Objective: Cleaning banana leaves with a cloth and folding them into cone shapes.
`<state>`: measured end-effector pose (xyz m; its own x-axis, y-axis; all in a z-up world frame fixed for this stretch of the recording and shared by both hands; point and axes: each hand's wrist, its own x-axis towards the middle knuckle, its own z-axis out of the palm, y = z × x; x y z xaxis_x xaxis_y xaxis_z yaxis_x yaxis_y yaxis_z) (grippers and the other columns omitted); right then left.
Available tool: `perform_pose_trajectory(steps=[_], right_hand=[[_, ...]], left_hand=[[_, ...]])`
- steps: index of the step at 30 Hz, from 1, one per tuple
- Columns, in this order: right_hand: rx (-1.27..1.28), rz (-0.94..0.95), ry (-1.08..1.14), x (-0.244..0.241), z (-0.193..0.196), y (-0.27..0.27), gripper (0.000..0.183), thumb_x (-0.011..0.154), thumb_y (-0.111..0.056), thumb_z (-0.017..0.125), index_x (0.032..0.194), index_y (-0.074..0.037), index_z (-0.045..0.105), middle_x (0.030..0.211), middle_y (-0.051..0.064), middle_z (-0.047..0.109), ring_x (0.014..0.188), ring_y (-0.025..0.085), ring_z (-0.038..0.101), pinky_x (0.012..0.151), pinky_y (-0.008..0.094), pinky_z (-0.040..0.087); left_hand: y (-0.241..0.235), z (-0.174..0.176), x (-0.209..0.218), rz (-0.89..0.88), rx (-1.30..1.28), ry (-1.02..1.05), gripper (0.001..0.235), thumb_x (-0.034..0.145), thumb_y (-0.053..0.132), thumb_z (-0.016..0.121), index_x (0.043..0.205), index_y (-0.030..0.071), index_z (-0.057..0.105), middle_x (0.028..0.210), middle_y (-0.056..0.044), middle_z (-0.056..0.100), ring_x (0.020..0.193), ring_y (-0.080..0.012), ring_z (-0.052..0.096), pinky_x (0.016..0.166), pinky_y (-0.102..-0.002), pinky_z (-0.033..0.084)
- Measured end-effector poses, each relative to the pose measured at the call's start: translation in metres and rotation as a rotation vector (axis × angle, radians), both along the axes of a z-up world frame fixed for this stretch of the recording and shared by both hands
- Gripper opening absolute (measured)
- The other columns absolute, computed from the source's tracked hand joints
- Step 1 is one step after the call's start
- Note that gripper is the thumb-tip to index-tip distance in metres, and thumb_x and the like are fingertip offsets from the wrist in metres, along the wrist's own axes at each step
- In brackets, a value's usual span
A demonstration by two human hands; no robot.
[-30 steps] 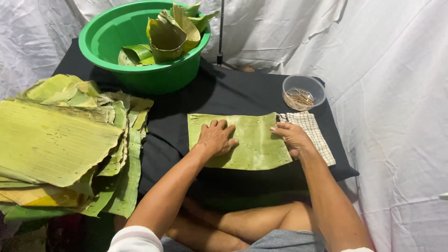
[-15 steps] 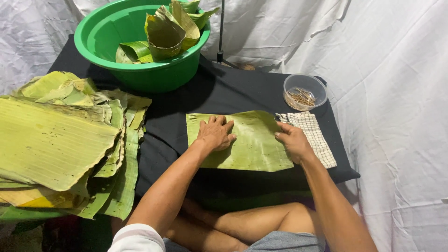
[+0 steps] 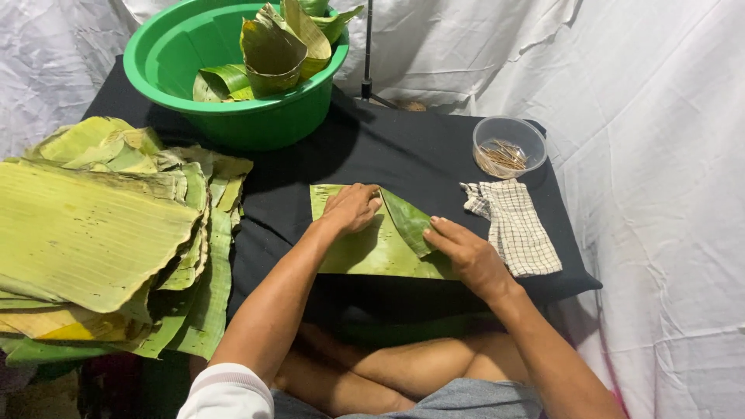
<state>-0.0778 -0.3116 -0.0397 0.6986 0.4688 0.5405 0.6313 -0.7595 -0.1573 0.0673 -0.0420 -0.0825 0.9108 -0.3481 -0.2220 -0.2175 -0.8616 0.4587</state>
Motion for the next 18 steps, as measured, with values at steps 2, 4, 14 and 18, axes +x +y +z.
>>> perform_pose_trajectory(steps=[2, 4, 14, 18], right_hand=[[-0.038, 0.002, -0.037, -0.004, 0.003, 0.005, 0.04, 0.089, -0.008, 0.066, 0.128, -0.018, 0.072, 0.134, 0.009, 0.069, 0.126, 0.025, 0.064, 0.105, 0.037, 0.053], [-0.077, 0.002, -0.073, -0.007, 0.006, 0.009, 0.039, 0.091, -0.008, 0.065, 0.128, -0.018, 0.072, 0.133, 0.009, 0.069, 0.127, 0.026, 0.063, 0.105, 0.038, 0.054], [-0.075, 0.028, -0.073, -0.011, 0.002, 0.006, 0.054, 0.084, -0.001, 0.068, 0.136, -0.017, 0.067, 0.137, 0.011, 0.066, 0.129, 0.029, 0.061, 0.11, 0.04, 0.052], [0.228, -0.089, 0.156, -0.021, 0.028, 0.006, 0.071, 0.079, 0.013, 0.056, 0.145, -0.012, 0.06, 0.139, 0.016, 0.064, 0.131, 0.032, 0.059, 0.11, 0.043, 0.049]], left_hand=[[0.0, -0.013, 0.012, 0.047, -0.033, 0.005, 0.055, 0.103, 0.048, 0.044, 0.154, 0.03, 0.041, 0.145, -0.008, 0.055, 0.137, -0.0352, 0.052, 0.106, -0.063, 0.045], [-0.002, 0.0, 0.009, 0.091, -0.067, 0.012, 0.059, 0.102, 0.046, 0.047, 0.157, 0.029, 0.034, 0.145, -0.011, 0.055, 0.134, -0.0371, 0.055, 0.105, -0.065, 0.046], [-0.022, 0.027, -0.001, -0.181, 0.136, -0.215, 0.041, 0.101, 0.015, 0.055, 0.131, 0.04, 0.066, 0.147, 0.0, 0.053, 0.123, -0.0371, 0.062, 0.091, -0.056, 0.06], [-0.018, 0.024, -0.014, -0.17, 0.074, -0.387, 0.024, 0.1, 0.017, 0.053, 0.107, 0.029, 0.072, 0.121, 0.0, 0.07, 0.108, -0.0307, 0.069, 0.084, -0.049, 0.063]])
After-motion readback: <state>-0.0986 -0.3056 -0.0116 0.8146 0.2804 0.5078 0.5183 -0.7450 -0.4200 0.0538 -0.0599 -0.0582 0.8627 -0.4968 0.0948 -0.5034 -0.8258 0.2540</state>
